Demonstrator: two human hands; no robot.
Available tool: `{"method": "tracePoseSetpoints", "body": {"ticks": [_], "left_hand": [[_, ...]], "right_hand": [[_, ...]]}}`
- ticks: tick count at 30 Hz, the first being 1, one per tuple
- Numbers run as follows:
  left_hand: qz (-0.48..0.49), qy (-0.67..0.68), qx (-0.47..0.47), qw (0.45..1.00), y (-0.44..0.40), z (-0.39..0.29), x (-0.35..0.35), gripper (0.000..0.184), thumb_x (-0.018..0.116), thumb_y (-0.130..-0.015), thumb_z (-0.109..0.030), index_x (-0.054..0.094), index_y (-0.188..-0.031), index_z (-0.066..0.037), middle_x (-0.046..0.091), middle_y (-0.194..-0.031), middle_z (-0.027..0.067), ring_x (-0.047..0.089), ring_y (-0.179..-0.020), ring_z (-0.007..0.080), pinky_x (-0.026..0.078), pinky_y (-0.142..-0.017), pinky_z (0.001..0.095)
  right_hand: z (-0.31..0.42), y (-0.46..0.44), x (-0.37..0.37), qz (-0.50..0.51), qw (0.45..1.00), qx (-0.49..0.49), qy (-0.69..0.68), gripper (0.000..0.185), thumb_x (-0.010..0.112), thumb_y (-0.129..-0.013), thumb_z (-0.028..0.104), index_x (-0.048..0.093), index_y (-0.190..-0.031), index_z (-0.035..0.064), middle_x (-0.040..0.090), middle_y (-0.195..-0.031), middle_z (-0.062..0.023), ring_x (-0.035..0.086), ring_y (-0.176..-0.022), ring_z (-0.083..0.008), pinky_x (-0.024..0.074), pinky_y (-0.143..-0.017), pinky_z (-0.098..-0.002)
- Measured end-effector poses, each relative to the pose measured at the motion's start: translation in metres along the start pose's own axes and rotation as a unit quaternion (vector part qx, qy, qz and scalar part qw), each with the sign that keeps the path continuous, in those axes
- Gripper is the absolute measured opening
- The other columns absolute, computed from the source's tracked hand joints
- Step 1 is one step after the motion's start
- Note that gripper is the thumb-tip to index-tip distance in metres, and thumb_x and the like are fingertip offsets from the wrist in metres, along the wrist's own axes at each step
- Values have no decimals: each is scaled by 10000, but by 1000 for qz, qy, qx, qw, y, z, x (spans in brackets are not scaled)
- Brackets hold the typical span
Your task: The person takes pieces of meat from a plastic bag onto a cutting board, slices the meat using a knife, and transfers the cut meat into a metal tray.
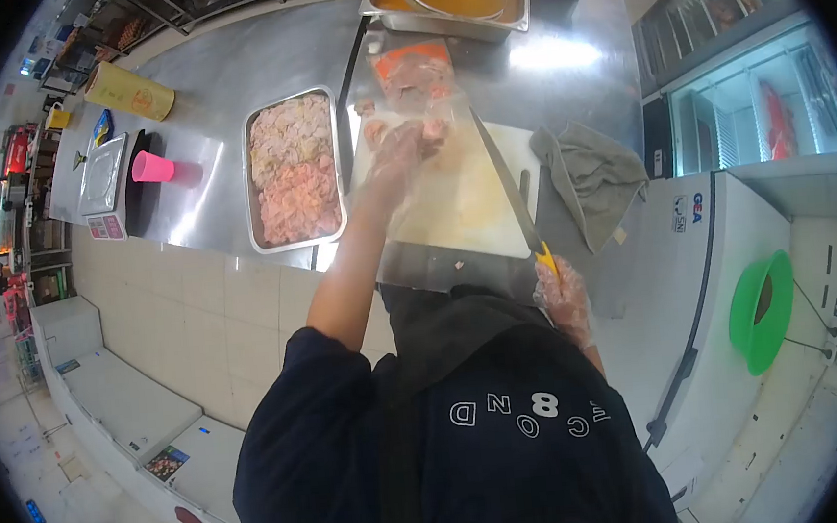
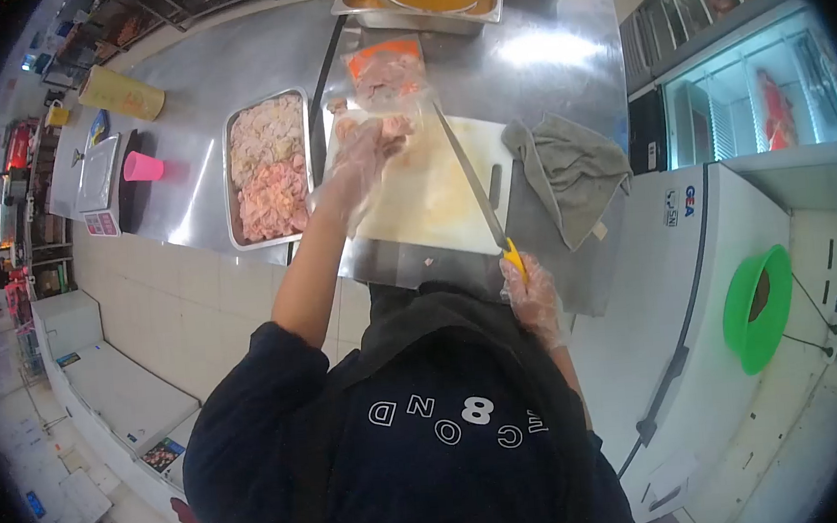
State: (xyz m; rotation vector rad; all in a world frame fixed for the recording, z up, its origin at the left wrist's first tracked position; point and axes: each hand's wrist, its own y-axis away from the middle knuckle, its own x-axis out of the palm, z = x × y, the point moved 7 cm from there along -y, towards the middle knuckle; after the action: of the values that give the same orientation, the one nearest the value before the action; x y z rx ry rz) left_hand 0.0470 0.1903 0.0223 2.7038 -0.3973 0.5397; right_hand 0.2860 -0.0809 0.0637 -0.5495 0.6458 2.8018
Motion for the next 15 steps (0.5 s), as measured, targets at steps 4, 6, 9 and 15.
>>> {"method": "tracePoseSetpoints", "body": {"ticks": [4, 6, 9, 15], "left_hand": [[-16, -300, -65, 952, 51, 19, -7, 357, 543, -1046, -303, 691, -1152, 3, 699, -1121, 139, 672, -999, 229, 521, -893, 386], [-64, -377, -73, 921, 73, 26, -26, 351, 571, -1017, -310, 706, -1076, 9, 704, -1054, 169, 676, -980, 249, 520, -880, 393], [-138, -475, -56, 867, 90, 25, -42, 350, 619, -957, -312, 716, -931, 23, 702, -932, 221, 682, -942, 293, 516, -855, 413], [-279, -497, -16, 822, 117, 21, -62, 308, 641, -925, -277, 697, -1032, 6, 697, -1054, 219, 656, -1011, 362, 495, -931, 454]], "right_hand": [[6, 3, 3, 14, 998, 15, -55, 247, 614, -1042, 254, 634, -998, 11, 574, -701, -10, 555, -612, -118, 469, -582, -330], [4, 4, 3, 11, 999, 3, -48, 249, 614, -1042, 256, 639, -1013, 10, 577, -705, -12, 559, -627, -113, 471, -591, -327], [6, 7, 1, 1, 1000, -22, -2, 256, 614, -1040, 259, 652, -1060, 6, 602, -717, -44, 576, -651, -126, 476, -619, -323], [5, 6, 7, 0, 991, -84, 101, 273, 656, -1004, 281, 657, -1051, 12, 678, -772, -170, 664, -680, -304, 501, -651, -420]]}}
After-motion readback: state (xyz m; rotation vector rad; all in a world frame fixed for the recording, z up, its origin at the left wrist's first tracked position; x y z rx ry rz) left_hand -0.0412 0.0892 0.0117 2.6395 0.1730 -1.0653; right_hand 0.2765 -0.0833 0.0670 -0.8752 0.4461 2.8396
